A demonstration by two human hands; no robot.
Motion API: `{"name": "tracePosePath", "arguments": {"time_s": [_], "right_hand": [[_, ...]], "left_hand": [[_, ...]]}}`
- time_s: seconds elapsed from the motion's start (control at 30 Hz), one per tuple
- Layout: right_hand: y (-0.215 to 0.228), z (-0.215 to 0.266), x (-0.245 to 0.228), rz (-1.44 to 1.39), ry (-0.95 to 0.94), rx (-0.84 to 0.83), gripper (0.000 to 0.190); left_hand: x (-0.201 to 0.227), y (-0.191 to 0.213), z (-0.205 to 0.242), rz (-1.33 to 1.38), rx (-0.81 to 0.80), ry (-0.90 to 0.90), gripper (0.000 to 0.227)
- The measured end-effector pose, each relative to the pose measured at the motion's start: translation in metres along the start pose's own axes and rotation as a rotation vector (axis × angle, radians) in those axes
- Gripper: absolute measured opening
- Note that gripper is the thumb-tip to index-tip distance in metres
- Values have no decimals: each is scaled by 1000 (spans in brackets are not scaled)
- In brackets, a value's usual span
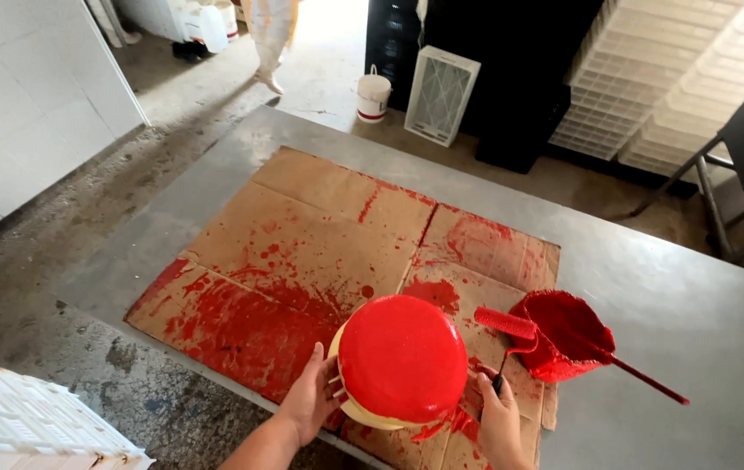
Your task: The person paints the top surface of round, pale objects red using a brush and a container of red paint. After finishing one object, they place it in a white crate and pick up another object to repeat the process.
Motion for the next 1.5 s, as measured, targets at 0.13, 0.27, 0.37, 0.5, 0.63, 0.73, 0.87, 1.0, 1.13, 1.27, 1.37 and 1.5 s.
{"name": "tracePosePath", "arguments": {"time_s": [0.13,0.27,0.37,0.5,0.63,0.73,0.87,1.0,1.13,1.27,1.37,1.5], "right_hand": [[-16,19,-6,20,-77,41,24],[-15,-2,0,33,17,-14,21],[-20,-15,7,44,47,-68,19],[-32,-17,17,12,39,-124,19],[-45,-5,5,58,44,-147,21],[-55,2,-5,105,9,-152,21],[-42,-58,21,122,73,-319,22],[-27,-12,-45,639,282,-308,18],[25,-9,-115,1076,475,-49,21],[67,-28,-188,960,574,-103,19],[81,-45,-229,1308,542,7,27],[86,-104,-229,1794,478,35,33]], "left_hand": [[-11,1,-4,86,4,22,92],[-9,-3,3,133,-28,-20,93],[-7,3,4,149,10,-21,96],[0,11,10,132,47,-35,96],[0,13,13,132,62,-38,94],[-4,9,18,201,70,-24,91],[-17,22,-5,221,119,-34,90],[-7,10,14,121,214,-84,87],[-5,-4,32,86,288,-29,86],[-15,0,27,112,321,22,94],[-29,15,17,139,369,62,97],[-44,30,6,232,432,58,96]]}}
Point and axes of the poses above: each hand's wrist, its own z-axis away from the middle knuckle, its own y-axis out of the back of the hand, x = y × z, the point moved 9 cm from there along -z, towards the middle knuckle, and after that the axes turned 9 degrees about -z, right-handed, at the moved point
